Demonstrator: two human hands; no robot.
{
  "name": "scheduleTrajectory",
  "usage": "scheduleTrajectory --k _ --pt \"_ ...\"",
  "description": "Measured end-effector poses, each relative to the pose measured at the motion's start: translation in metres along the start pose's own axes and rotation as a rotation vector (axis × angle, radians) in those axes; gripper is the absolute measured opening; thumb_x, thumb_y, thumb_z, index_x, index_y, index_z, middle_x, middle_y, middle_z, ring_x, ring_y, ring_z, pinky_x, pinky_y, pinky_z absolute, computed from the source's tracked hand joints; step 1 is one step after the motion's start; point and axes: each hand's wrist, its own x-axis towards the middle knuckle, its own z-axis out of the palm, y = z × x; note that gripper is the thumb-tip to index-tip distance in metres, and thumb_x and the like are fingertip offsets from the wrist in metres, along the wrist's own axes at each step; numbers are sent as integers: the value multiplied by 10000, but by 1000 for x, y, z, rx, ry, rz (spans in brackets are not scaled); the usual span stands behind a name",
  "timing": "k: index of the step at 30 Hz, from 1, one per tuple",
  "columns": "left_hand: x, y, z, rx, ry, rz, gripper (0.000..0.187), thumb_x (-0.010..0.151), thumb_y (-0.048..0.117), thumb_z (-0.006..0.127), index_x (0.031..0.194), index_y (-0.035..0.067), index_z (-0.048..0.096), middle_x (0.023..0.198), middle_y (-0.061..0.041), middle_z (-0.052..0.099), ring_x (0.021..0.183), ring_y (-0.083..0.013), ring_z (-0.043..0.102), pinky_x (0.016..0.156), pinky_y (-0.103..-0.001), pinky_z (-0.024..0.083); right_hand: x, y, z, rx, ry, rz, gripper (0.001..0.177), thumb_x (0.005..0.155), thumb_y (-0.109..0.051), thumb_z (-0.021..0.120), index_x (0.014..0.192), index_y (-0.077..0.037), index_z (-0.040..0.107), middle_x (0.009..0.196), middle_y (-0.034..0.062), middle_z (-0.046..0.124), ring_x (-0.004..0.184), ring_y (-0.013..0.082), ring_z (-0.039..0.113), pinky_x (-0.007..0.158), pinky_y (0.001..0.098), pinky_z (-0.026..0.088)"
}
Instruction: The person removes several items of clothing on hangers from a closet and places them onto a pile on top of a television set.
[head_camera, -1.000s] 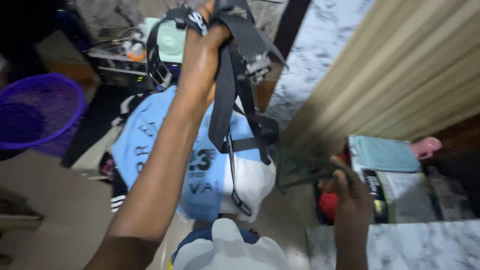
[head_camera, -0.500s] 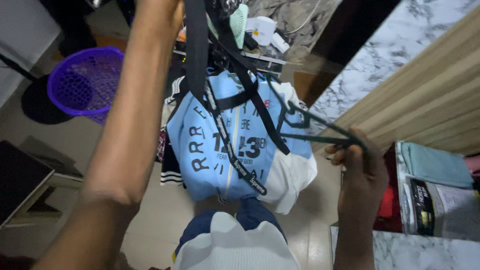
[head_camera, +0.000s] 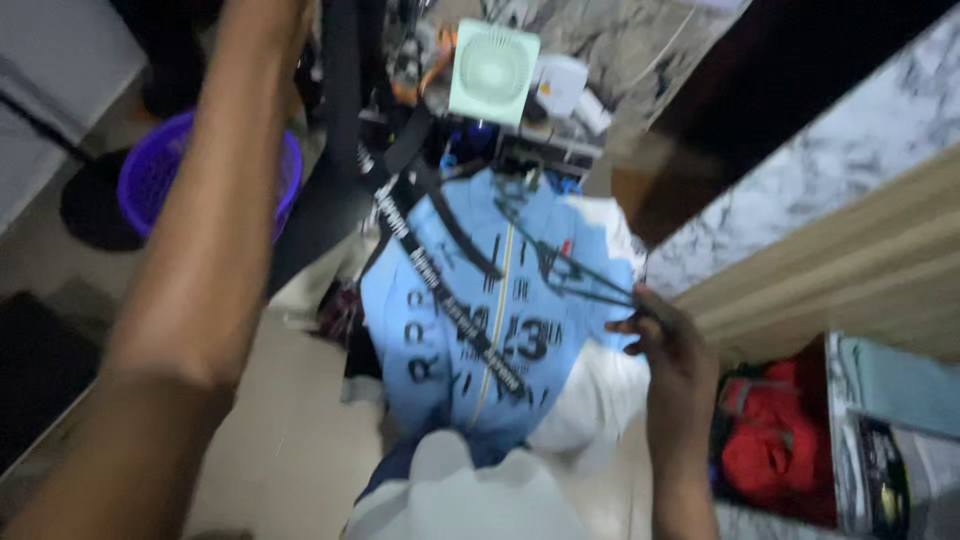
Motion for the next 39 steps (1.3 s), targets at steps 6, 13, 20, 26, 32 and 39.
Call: scheduleTrajectory --k 6,13,20,26,32,39 --pt "44 -32 -7 208 -9 61 416 916 175 732 1262 -8 592 1167 -232 659 1071 -381 634 894 -451 501 31 9 30 -16 20 26 336 1019 -87 560 1334 -9 647 987 103 735 939 168 730 746 271 516" --pt "20 -96 -3 527 -248 449 417 907 166 751 1279 8 649 1223 -266 673 1157 -427 628 966 -481 485 61 33 59 -60 -19 135 337 1028 -111 533 1327 -22 661 954 77 751 922 142 702 742 264 509" --pt "-16 -194 -28 644 -317 508 416 690 -44 634 1101 -10 682 1110 -278 643 1087 -492 560 925 -544 446 76 34 72 -77 -23 179 344 1035 -137 555 1343 -38 672 965 69 742 917 131 671 767 267 515" --pt "-16 -215 -64 904 -497 464 279 727 -26 681 998 34 662 1145 -163 667 1199 -419 577 994 -522 472 74 38 76 -70 -65 203 361 1032 -180 565 1359 -59 657 983 58 740 939 126 690 776 265 520" --pt "-21 -216 -83 945 -723 442 398 750 1 737 1116 157 723 1157 -95 663 1126 -370 581 918 -494 473 62 65 92 -126 -8 361 319 1035 -202 537 1307 -80 650 1010 39 738 886 136 716 747 286 521" --pt "-28 -296 -91 901 -718 313 420 804 -53 671 1138 190 743 1136 -115 660 1115 -360 585 951 -480 473 39 64 141 -101 251 460 290 1058 -230 528 1280 -88 647 1051 42 733 884 158 712 725 293 495"
